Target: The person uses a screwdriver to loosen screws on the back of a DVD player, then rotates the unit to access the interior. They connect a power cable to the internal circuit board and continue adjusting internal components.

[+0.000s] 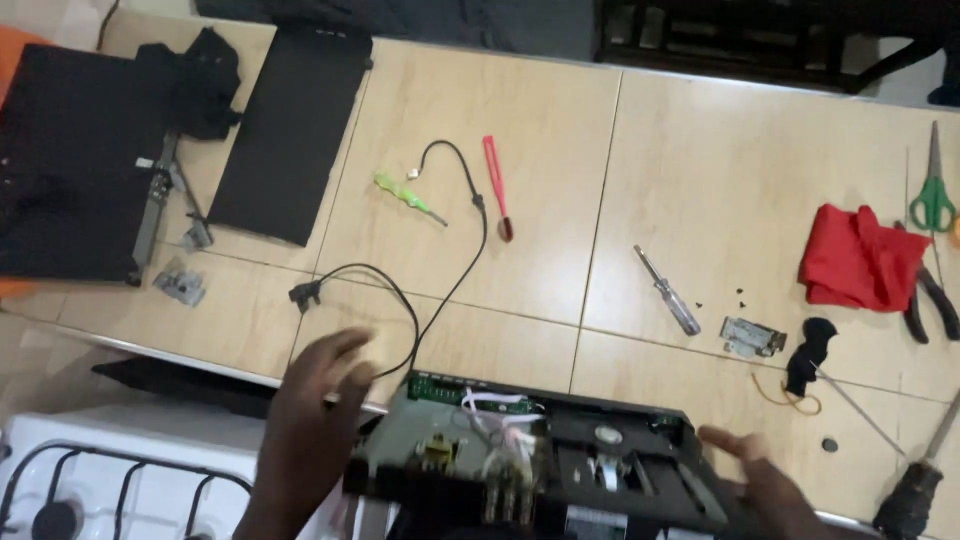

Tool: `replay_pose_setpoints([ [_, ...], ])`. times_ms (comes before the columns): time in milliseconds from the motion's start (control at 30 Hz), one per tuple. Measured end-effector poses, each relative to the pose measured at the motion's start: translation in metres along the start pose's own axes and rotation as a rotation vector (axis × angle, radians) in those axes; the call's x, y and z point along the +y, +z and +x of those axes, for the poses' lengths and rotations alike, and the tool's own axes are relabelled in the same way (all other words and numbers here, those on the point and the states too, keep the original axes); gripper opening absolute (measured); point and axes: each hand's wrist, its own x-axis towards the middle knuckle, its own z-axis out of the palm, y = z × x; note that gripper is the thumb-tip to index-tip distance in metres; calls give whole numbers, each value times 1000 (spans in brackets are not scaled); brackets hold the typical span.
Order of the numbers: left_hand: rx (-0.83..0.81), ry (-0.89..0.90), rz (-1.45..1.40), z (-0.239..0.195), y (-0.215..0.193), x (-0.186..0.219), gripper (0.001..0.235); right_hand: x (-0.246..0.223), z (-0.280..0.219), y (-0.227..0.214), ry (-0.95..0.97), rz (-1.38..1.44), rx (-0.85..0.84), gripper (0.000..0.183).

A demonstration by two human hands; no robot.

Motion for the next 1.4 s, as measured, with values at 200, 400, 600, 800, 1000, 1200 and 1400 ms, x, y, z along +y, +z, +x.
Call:
replay_pose_setpoints([
  [200, -280, -924, -769, -24, -3, -16, 84, -3, -49, 27, -226, -329, 32, 53],
  [400, -285, -926, -860, -17, -5, 3, 50, -15, -74, 41, -143, -157, -50, 63],
  [600, -292, -989, -617, 4, -4, 28, 56, 8, -25, 23, -421, -191, -181, 67],
  [800, -286, -766, -606, -2, 28, -40, 69, 19, -17, 36, -437, -143, -90, 40],
  [1000, -310, -366, -599, -9, 66, -95, 72, 47, 33, 8, -694, -411, -26, 27],
  [1200, -250, -237, -270, -7, 74, -104, 64, 29, -7, 44, -736, -515, 242, 36],
  [1400, -231, -46, -229, 6, 64, -74, 57, 26, 9, 44, -852, -675, 430, 35],
])
